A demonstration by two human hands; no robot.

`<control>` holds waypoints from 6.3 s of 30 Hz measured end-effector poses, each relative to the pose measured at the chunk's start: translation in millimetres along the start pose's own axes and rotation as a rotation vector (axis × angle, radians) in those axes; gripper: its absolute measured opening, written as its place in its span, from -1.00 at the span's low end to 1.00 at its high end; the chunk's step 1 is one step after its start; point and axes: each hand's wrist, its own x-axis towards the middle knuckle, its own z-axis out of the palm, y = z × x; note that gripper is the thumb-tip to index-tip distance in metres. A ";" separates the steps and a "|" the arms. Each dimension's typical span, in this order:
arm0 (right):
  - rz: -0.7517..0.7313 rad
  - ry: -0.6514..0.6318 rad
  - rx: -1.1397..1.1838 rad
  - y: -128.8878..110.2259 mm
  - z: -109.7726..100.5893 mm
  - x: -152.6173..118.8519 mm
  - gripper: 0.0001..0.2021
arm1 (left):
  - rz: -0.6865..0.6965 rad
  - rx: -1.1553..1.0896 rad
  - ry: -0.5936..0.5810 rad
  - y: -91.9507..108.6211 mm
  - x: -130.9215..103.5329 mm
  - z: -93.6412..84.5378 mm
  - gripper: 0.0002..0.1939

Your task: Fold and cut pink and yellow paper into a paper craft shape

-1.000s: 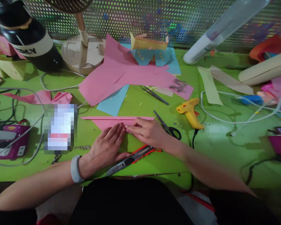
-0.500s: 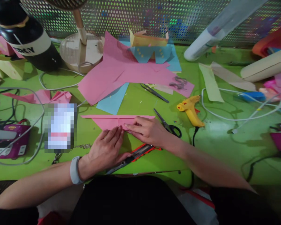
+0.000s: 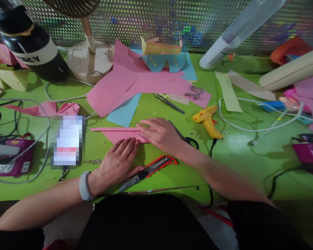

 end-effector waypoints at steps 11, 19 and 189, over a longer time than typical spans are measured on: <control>0.005 0.018 0.047 7.0 17.2 2.8 -0.72 | -0.033 0.053 -0.054 -1.6 -0.8 3.7 -0.15; 0.027 0.100 0.026 7.4 23.8 5.3 -0.78 | -0.048 0.072 -0.060 -4.8 2.4 3.5 -0.16; -0.115 -0.211 -0.080 -28.6 -10.1 -46.1 -0.45 | -0.149 0.098 -0.105 -7.5 5.1 6.9 -0.11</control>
